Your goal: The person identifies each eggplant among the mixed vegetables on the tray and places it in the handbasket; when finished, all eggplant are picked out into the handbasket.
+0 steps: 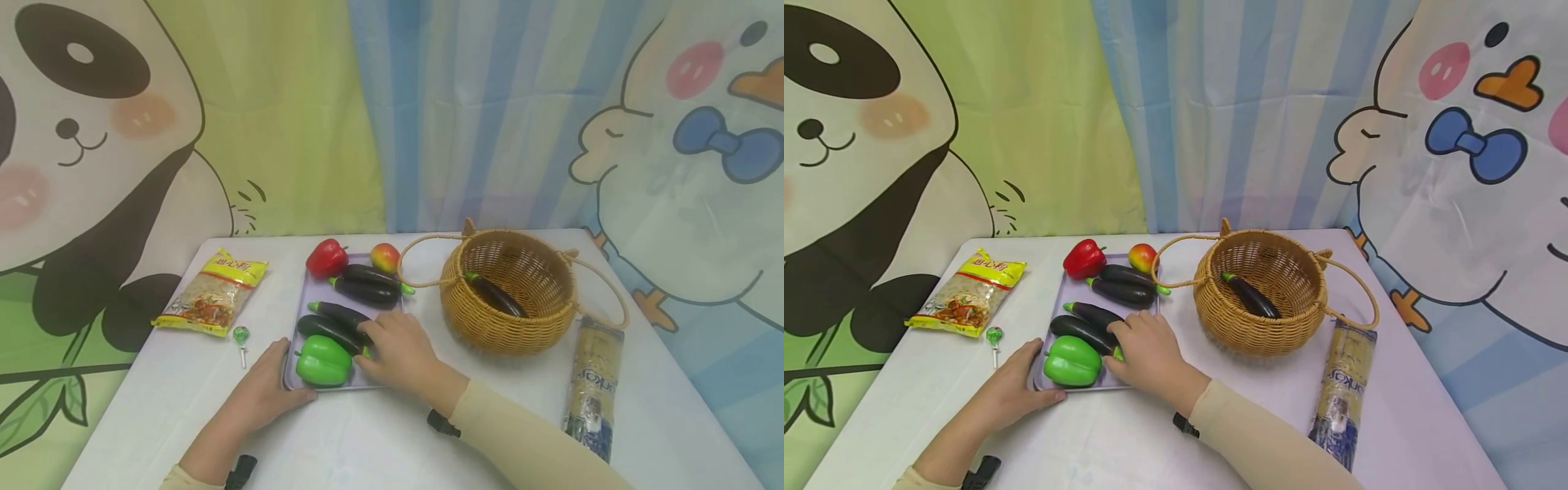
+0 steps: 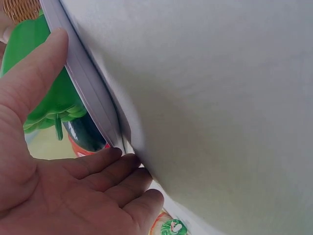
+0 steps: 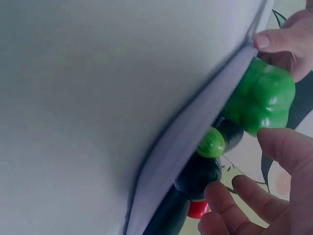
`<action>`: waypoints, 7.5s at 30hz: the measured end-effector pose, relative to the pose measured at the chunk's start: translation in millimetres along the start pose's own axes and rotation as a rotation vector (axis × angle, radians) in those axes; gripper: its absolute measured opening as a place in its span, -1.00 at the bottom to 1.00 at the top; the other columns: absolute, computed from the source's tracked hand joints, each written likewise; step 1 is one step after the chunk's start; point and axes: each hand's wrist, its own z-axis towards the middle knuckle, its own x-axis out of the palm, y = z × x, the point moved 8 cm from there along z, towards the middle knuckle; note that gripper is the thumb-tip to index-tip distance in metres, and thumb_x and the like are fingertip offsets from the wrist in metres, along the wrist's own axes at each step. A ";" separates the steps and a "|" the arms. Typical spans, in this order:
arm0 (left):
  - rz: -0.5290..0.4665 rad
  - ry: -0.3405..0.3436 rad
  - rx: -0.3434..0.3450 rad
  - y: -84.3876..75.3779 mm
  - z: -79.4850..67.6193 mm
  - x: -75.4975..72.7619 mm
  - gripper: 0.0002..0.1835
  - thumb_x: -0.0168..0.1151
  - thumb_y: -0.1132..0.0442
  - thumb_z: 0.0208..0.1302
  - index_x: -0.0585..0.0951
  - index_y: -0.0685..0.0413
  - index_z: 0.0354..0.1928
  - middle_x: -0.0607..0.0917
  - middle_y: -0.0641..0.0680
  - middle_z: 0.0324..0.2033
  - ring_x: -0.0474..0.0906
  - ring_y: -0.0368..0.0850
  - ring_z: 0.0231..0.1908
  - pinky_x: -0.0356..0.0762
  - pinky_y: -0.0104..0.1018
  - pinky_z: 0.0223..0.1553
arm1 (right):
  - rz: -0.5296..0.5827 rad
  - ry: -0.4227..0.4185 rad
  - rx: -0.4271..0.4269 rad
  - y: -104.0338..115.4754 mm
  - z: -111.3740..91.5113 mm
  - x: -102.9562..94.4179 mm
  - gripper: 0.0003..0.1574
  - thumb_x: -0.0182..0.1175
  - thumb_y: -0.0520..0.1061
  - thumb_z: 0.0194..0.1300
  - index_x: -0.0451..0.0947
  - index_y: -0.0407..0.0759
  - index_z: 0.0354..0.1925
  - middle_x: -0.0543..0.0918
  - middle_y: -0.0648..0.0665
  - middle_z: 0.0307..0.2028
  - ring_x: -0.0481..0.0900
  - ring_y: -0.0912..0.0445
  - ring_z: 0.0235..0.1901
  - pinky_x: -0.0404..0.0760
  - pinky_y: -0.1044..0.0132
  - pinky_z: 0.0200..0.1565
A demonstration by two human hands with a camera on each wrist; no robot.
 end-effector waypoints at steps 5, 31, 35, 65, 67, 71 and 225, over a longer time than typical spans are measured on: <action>0.000 0.001 -0.004 0.0 0.5 -0.4 0.34 0.63 -0.16 0.01 0.04 0.38 0.61 0.21 0.47 0.55 0.18 0.48 0.53 0.25 0.39 0.51 | -0.022 0.032 -0.001 0.5 1.8 10.7 -0.34 0.37 0.33 0.27 0.64 0.05 0.20 0.69 0.04 -0.11 0.56 0.10 -0.08 0.59 0.17 0.05; -0.003 -0.012 0.020 -3.6 -0.5 -2.1 0.32 0.65 -0.14 -0.02 0.09 0.37 0.59 0.29 0.46 0.52 0.24 0.46 0.51 0.29 0.38 0.50 | -0.084 0.087 -0.008 4.8 14.8 22.7 -0.55 0.40 0.22 0.29 0.71 -0.04 -0.04 0.69 0.06 -0.30 0.49 0.11 -0.27 0.49 0.26 -0.14; 0.002 -0.013 0.017 -2.8 -0.3 -1.4 0.33 0.65 -0.16 -0.03 0.09 0.36 0.60 0.29 0.45 0.52 0.25 0.46 0.50 0.30 0.38 0.49 | -0.088 0.087 -0.002 3.6 14.5 22.5 -0.59 0.40 0.18 0.28 0.72 -0.04 -0.07 0.69 0.05 -0.34 0.48 0.11 -0.31 0.48 0.27 -0.19; 0.030 0.008 -0.006 -2.4 1.4 -0.7 0.38 0.65 -0.20 -0.04 0.05 0.41 0.59 0.22 0.51 0.53 0.19 0.51 0.51 0.26 0.40 0.50 | 0.007 0.056 0.089 -29.0 -5.7 -9.3 -0.63 0.39 0.10 0.20 0.71 -0.01 -0.06 0.67 0.08 -0.36 0.54 0.12 -0.31 0.56 0.19 -0.13; 0.031 0.007 -0.003 -2.5 1.1 -0.5 0.38 0.65 -0.21 -0.04 0.05 0.41 0.59 0.23 0.52 0.52 0.19 0.51 0.51 0.26 0.41 0.49 | 0.006 0.054 0.088 -29.1 -7.2 -15.0 -0.62 0.39 0.10 0.20 0.71 -0.01 -0.05 0.68 0.08 -0.35 0.56 0.11 -0.29 0.56 0.18 -0.11; 0.020 0.004 0.003 -2.1 0.6 0.0 0.37 0.64 -0.21 -0.03 0.06 0.42 0.59 0.23 0.51 0.53 0.18 0.51 0.52 0.26 0.41 0.50 | -0.020 0.035 0.083 -29.1 -9.8 -27.5 -0.62 0.40 0.11 0.20 0.72 0.01 -0.05 0.68 0.09 -0.34 0.57 0.10 -0.28 0.57 0.19 -0.12; 0.005 0.006 0.011 3.1 2.4 1.7 0.38 0.64 -0.19 -0.03 0.03 0.42 0.60 0.15 0.52 0.55 0.13 0.52 0.53 0.16 0.40 0.53 | -0.200 0.445 0.299 -217.7 -45.2 -106.6 -0.65 0.31 0.18 0.28 0.64 -0.02 -0.45 0.72 0.03 -0.48 0.65 0.05 -0.44 0.65 -0.14 -0.20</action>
